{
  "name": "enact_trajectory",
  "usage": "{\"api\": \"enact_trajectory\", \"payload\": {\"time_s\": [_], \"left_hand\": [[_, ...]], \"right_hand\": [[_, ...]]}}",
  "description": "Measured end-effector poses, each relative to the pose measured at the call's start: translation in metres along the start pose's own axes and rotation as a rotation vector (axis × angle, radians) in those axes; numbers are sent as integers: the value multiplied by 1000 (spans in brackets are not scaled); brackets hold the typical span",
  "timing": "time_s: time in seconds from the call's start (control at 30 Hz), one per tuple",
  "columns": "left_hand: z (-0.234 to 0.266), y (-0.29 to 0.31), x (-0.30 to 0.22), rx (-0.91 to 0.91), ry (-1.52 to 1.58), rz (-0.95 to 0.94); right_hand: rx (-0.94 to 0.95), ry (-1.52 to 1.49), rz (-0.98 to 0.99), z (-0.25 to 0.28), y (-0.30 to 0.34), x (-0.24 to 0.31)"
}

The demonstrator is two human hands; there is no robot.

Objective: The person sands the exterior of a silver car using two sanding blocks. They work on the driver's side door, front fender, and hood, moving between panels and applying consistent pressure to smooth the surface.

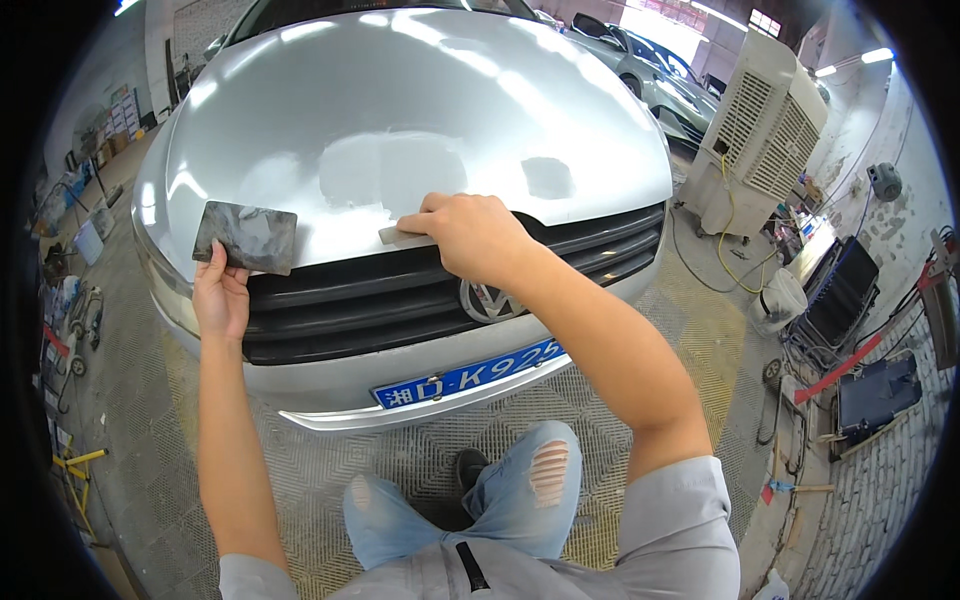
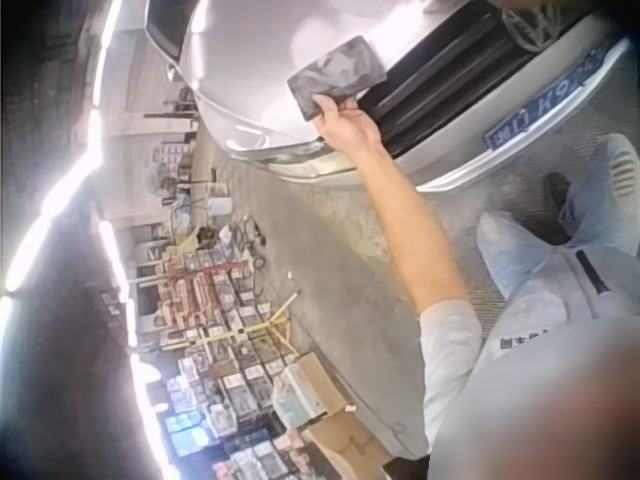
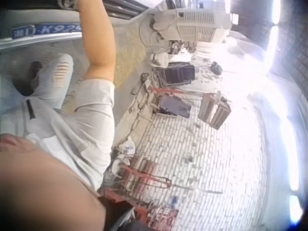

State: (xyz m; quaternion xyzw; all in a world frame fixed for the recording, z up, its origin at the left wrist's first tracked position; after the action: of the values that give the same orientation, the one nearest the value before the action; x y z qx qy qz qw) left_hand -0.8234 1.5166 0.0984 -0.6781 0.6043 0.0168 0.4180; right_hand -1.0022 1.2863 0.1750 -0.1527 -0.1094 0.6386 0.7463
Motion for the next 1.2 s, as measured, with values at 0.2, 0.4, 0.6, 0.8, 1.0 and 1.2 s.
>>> {"api": "enact_trajectory", "payload": {"time_s": [0.2,0.4,0.6,0.8,1.0,1.2], "left_hand": [[-50,56,27,95,34,149],[-84,75,46,3,179,126],[-8,12,-4,-218,92,-14],[1,-7,2,-102,138,-30],[6,-9,1,-83,91,-40],[8,-9,0,-74,77,-55]], "right_hand": [[-83,-1017,-453,27,13,-42],[117,-867,-54,30,20,15],[-123,-145,-104,44,-52,-13],[-44,16,-89,20,-137,-18],[10,-13,-76,20,-125,-2],[-70,13,27,3,-40,24]]}}
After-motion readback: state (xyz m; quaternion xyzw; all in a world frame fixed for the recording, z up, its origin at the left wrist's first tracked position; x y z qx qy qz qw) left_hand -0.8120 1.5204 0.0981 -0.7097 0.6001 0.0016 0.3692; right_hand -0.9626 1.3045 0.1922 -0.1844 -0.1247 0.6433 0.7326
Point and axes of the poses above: each hand's wrist, its own y-axis away from the middle knuckle, its own z-axis out of the back of the hand, x = y × z, the point moved 8 cm from there along -y, towards the middle knuckle, and after that the axes turned 14 degrees about -z, right-handed, at the moved point
